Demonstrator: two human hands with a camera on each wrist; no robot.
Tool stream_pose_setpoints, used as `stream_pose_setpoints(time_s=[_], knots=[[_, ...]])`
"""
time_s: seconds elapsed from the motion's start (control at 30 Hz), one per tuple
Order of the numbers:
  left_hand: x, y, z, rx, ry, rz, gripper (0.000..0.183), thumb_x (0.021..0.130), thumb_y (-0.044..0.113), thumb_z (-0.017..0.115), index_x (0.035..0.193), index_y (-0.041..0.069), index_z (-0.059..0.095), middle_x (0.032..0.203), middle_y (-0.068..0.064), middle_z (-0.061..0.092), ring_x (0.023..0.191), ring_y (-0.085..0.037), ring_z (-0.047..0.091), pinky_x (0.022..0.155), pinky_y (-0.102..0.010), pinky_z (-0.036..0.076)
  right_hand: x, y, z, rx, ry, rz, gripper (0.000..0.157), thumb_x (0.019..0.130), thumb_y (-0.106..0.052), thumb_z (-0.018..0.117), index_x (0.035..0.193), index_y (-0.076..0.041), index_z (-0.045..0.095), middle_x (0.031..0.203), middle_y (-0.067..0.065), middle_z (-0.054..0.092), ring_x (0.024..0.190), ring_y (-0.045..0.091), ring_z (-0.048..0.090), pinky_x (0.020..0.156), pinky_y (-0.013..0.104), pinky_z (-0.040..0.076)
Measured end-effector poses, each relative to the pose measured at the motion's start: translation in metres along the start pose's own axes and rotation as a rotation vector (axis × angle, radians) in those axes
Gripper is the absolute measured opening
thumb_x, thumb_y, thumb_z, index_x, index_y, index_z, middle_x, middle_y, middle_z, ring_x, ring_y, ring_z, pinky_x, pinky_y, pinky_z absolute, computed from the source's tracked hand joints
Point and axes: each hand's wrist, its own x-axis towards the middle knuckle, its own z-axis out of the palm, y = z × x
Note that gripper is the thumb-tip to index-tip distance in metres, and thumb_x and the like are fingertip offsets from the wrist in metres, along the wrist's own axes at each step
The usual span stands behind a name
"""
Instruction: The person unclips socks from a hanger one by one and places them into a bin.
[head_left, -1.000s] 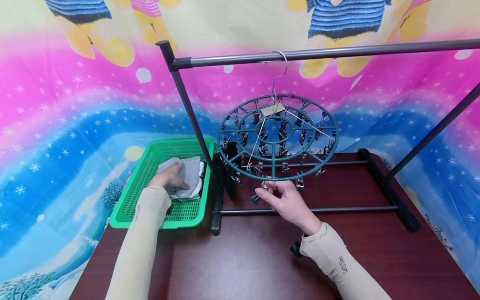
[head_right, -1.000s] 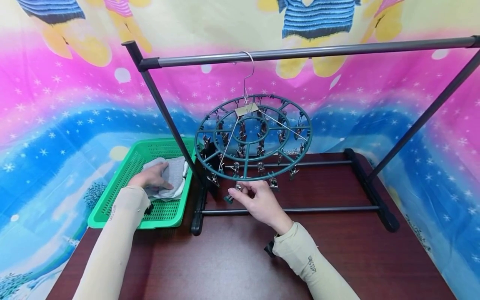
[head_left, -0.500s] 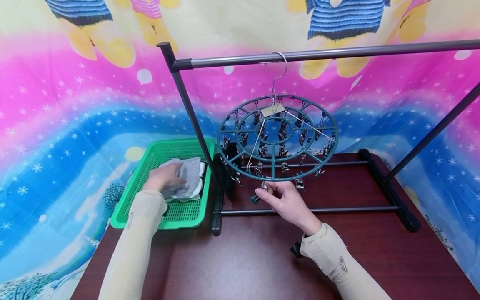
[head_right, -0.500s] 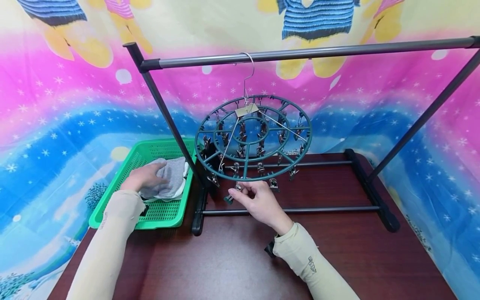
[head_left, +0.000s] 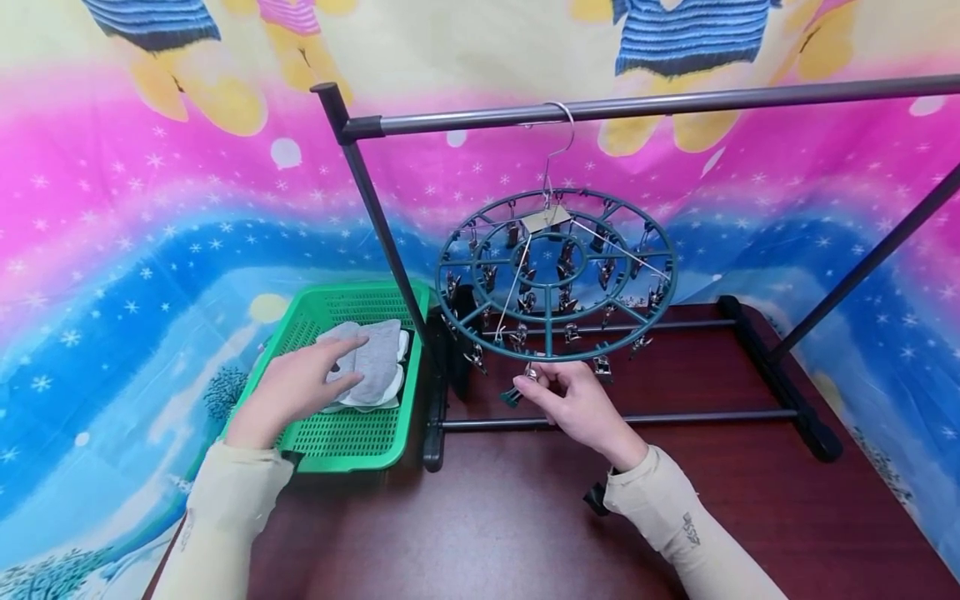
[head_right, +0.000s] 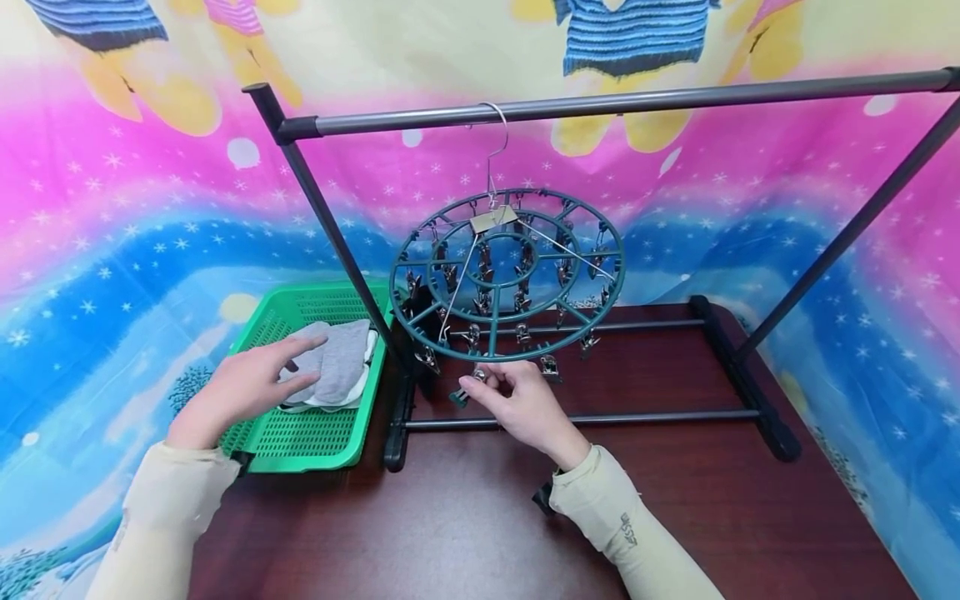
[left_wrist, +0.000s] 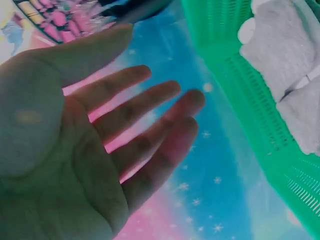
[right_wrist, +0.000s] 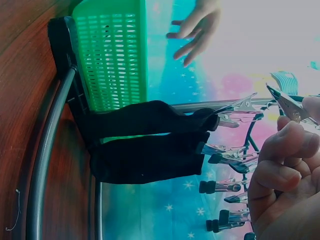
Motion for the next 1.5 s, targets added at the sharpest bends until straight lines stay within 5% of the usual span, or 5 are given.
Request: stream_pose_setpoints(time_s=[0.13,0.37,0.57,0.7,1.5], knots=[[-0.025,0.006,0.013,-0.03,0.037,0.03,0.055,0.101,0.037,0.067,0.151,0.018,0.055,0.144,-0.015,0.063,0.11,-0.03,0.072,0.086,-0.054,0.058,-0.001,0.0,0.001,-0.015,-0.011,-0.009,0.031,0.104,-0.02,0.064,0.075,-0.01,0.059,0.059,-0.001,0.046,0.049,0.016,0.05,0.055,0.03,0.044],[-0.059,0.008,0.074,-0.118,0.035,-0.018,0.029,0.107,0.042,0.056,0.114,0.024,0.077,0.108,0.006,0.077,0.103,-0.02,0.073,0.08,-0.045,0.058,-0.003,-0.002,-0.003,-0.037,-0.009,0.006,0.028,0.104,-0.022,0.065,0.077,-0.015,0.06,0.061,0.0,0.048,0.048,0.015,0.05,0.055,0.03,0.045],[-0.062,0.009,0.108,-0.003,0.228,-0.033,0.04,0.107,0.033,0.055,0.068,0.03,0.065,0.073,0.015,0.063,0.084,-0.015,0.07,0.059,-0.034,0.048,-0.006,-0.001,-0.01,-0.035,-0.006,0.036,0.027,0.104,-0.022,0.064,0.079,-0.014,0.062,0.061,0.001,0.048,0.048,0.017,0.05,0.053,0.031,0.046],[-0.06,0.01,0.111,0.032,0.29,-0.027,0.05,0.106,0.028,0.053,0.057,0.03,0.039,0.061,0.015,0.044,0.068,-0.011,0.061,0.051,-0.027,0.033,-0.011,0.001,-0.016,-0.073,0.017,0.045,0.027,0.104,-0.024,0.064,0.08,-0.013,0.063,0.06,0.001,0.049,0.049,0.016,0.051,0.052,0.032,0.046],[-0.051,0.011,0.113,0.053,0.338,-0.015,0.05,0.104,0.024,0.05,0.057,0.027,0.033,0.058,0.012,0.031,0.051,-0.005,0.031,0.047,-0.025,0.024,-0.042,0.014,-0.08,-0.218,0.199,0.075,0.012,0.104,-0.02,0.064,0.106,-0.01,0.069,0.058,0.003,0.053,0.049,0.02,0.052,0.053,0.031,0.045]])
